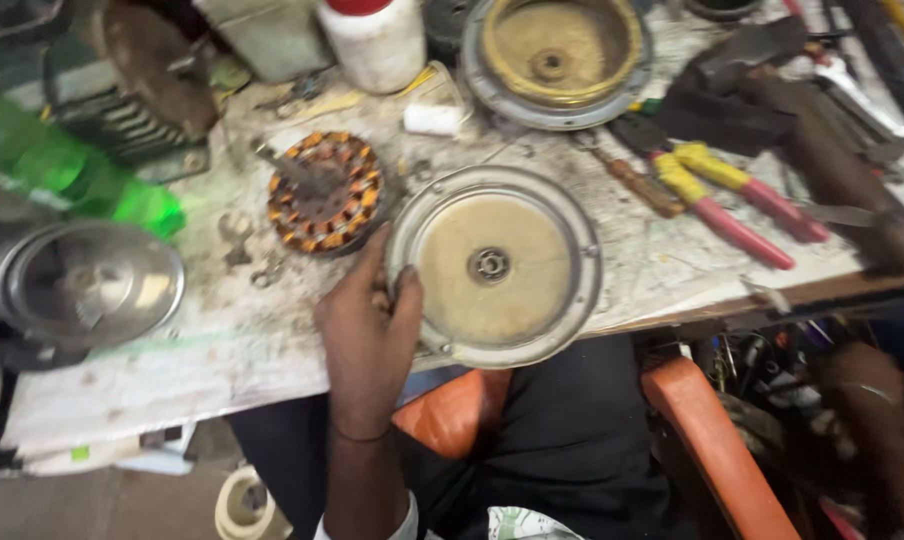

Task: The person uses a metal file to smooth the copper windings on a motor rotor. They then place the rotor aside, pick up a motor end cap, and apply grease to the central bearing with their fingers.

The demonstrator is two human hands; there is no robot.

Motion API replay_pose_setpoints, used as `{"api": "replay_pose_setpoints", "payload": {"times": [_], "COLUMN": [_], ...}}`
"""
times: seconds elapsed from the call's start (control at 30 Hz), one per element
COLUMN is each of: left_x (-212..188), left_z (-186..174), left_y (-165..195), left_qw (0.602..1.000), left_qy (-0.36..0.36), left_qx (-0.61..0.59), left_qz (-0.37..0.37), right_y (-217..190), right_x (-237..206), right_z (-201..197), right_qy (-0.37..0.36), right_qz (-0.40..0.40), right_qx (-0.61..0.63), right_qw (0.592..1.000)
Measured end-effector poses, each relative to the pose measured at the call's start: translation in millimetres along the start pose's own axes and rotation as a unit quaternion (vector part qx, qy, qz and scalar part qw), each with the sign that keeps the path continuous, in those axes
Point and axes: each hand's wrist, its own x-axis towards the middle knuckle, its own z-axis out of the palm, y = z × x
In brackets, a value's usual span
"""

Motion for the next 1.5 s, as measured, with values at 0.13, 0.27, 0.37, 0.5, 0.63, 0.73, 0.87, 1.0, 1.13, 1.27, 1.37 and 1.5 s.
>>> {"api": "replay_pose_setpoints", "payload": {"times": [0.13,0.27,0.37,0.5,0.63,0.73,0.87,1.0,1.13,1.27,1.37,1.5], "left_x": [1,-5,-13,-15,-18,-15,0,18,19,28,34,34], "left_z": [-1,-7,-16,-14,5,23,39,27,-18,-46,-49,-51], "left_y": [6,14,21,34,50,57,58,50,37,29,24,17], "left_qw": [0.999,0.991,0.984,0.994,0.961,0.898,0.853,0.865,0.929,0.961,0.937,0.909], "left_qy": [0.015,0.077,0.108,0.016,-0.13,-0.23,-0.183,-0.074,-0.119,-0.167,-0.231,-0.308], "left_qx": [0.031,0.088,0.09,-0.1,-0.239,-0.373,-0.48,-0.494,-0.344,-0.195,-0.247,-0.279], "left_qz": [-0.004,0.064,0.105,0.039,0.04,0.039,0.09,0.045,0.065,0.106,0.091,0.044], "right_y": [-73,-167,-214,-244,-260,-280,-315,-338,-351,-357,-357,-345], "right_x": [-5,-3,-14,-41,-66,-74,-84,-83,-60,-46,-31,-18], "right_z": [-10,-25,-43,-76,-99,-78,-6,2,-38,-36,-19,-8], "right_qy": [-0.002,-0.039,-0.052,-0.056,-0.069,-0.069,-0.015,-0.132,-0.259,-0.203,-0.239,-0.295], "right_qz": [-0.174,-0.289,-0.331,-0.38,-0.423,-0.425,-0.515,-0.559,-0.482,-0.329,-0.307,-0.317], "right_qx": [0.108,0.142,0.134,0.097,0.021,-0.055,-0.026,-0.032,0.187,0.338,0.383,0.445], "right_qw": [0.979,0.946,0.933,0.918,0.903,0.901,0.856,0.818,0.816,0.858,0.838,0.783]}}
